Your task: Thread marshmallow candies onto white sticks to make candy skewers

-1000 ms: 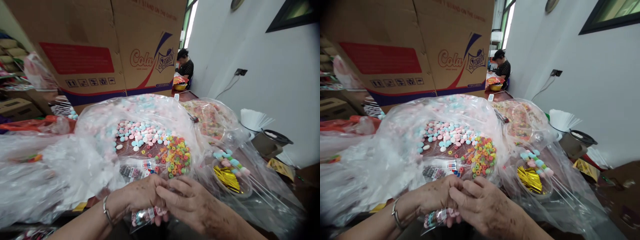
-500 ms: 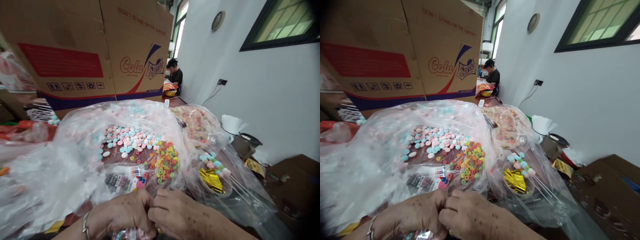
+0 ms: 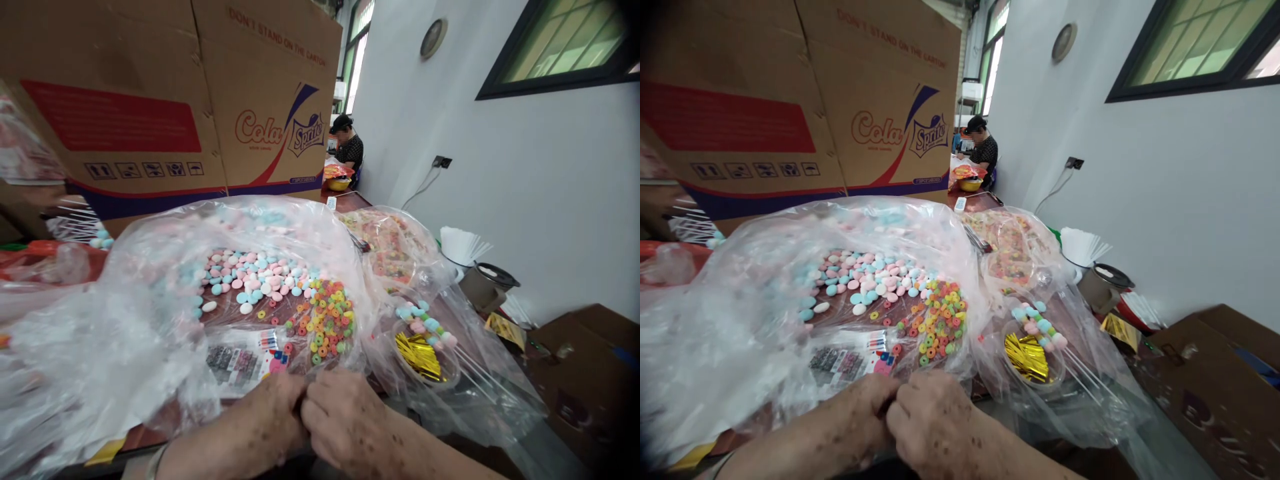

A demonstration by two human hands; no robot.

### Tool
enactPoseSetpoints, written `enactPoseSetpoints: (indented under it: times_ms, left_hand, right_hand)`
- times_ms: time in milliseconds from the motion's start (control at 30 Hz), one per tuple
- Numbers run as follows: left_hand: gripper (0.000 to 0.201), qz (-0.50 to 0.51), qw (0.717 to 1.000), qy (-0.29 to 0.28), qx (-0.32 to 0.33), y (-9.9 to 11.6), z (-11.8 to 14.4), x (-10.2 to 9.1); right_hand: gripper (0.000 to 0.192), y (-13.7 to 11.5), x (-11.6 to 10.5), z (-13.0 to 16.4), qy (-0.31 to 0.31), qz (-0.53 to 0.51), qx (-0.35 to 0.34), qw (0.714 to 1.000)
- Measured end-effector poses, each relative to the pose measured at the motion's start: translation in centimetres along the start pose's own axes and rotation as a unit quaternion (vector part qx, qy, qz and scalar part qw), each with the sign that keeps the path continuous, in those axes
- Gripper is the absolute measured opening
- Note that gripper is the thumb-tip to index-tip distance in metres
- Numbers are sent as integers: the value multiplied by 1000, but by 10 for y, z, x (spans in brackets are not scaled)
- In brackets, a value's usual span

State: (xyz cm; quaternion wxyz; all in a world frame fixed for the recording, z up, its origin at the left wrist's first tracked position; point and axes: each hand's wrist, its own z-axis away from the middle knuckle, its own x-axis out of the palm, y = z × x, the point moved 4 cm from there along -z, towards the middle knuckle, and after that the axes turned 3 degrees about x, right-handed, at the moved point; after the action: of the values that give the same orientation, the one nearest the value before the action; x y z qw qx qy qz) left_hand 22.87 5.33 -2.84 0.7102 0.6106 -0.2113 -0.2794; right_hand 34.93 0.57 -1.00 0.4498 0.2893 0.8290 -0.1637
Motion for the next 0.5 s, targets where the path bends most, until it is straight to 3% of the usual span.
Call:
enactPoseSetpoints:
  times_ms: [67,100,333,400,500]
  left_hand:
    - [14,-75,983,130,108,5,-2,-4]
    - [14,-110,971,167,133,5,-4,-4]
    - [30,-222,913,238,246,25,8,7]
    - [12,-210,922,246,212,25,14,5]
    - [46,8,986,166,23,8,6,2]
  right_hand:
    - [40,9,-2,-7,87,33,44,995]
    - [41,14,-2,-11,118,51,63,990]
    - [28,48,-10,-26,192,126,131,964]
    - [27,52,-12,-27,204,114,138,962]
    - [26,47,-15,-32,216,85,156,960]
